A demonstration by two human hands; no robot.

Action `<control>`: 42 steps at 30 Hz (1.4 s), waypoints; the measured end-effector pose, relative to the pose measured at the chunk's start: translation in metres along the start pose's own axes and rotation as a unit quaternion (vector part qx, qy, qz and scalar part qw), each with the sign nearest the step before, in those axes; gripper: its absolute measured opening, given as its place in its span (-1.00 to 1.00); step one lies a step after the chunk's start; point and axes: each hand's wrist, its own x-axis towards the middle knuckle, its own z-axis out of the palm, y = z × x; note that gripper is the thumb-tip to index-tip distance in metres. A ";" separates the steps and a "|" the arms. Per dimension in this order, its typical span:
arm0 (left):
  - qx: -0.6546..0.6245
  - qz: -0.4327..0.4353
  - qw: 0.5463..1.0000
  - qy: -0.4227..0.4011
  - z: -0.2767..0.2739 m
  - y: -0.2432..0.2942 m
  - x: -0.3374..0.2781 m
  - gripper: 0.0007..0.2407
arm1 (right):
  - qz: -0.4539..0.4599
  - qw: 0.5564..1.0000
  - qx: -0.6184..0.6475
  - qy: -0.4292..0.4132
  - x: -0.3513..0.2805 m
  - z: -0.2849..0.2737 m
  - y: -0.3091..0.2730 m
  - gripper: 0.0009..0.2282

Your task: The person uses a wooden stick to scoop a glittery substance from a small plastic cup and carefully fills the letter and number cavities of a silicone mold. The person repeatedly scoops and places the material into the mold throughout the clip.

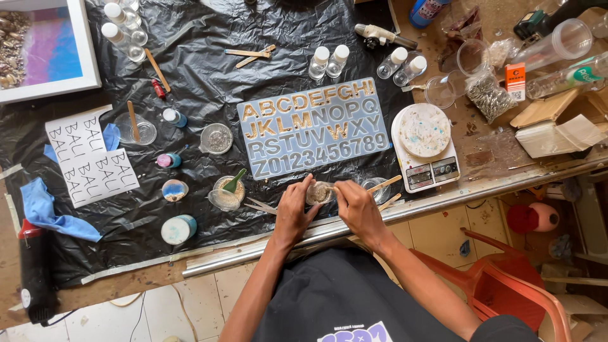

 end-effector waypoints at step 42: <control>-0.019 0.010 1.000 0.013 -0.008 0.014 0.003 -0.25 | 0.009 0.994 0.101 0.025 -0.008 -0.009 -0.005 -0.91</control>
